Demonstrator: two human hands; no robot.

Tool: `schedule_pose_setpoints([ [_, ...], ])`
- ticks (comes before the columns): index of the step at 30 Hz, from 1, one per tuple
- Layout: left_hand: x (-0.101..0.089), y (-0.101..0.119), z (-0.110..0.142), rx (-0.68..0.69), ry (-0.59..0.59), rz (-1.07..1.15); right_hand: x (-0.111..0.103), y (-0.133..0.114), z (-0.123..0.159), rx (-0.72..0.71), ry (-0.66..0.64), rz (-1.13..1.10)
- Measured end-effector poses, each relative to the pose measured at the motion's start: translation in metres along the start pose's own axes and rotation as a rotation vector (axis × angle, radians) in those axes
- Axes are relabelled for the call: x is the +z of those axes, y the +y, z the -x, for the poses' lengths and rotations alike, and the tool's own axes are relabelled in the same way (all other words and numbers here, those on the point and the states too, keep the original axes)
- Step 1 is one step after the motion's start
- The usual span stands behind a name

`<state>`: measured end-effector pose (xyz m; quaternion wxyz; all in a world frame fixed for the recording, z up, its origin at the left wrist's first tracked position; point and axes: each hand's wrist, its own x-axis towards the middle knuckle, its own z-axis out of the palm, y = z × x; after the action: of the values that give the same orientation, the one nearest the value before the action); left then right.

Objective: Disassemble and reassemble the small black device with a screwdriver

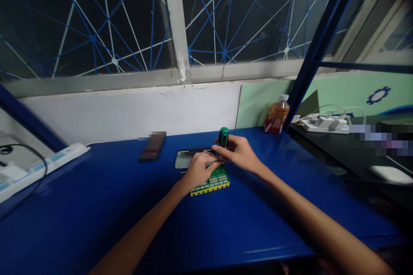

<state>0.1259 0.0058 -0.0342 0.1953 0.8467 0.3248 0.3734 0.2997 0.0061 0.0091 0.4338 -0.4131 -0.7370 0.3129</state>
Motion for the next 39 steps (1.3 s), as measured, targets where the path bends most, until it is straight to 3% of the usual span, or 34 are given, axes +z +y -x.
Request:
schedule_pose_setpoints([
  [12,-0.007,0.007,0.001,0.001,-0.080,-0.093,-0.005,-0.002,-0.002,-0.001,0.061,-0.048],
  [18,-0.005,0.003,-0.002,-0.014,-0.008,-0.111,-0.008,-0.006,-0.002,-0.027,0.107,-0.048],
  [23,-0.005,0.006,-0.011,-0.041,0.039,-0.131,-0.025,-0.007,-0.008,-0.074,0.277,-0.078],
  [30,0.014,0.014,-0.036,-0.016,-0.053,-0.169,-0.053,0.017,-0.016,-0.073,0.471,0.131],
  [35,0.024,0.019,-0.048,-0.060,-0.098,-0.216,-0.062,0.030,-0.017,-0.070,0.467,0.184],
  [39,0.012,0.021,-0.039,-0.046,-0.062,-0.224,-0.059,0.028,-0.017,-0.065,0.439,0.139],
])
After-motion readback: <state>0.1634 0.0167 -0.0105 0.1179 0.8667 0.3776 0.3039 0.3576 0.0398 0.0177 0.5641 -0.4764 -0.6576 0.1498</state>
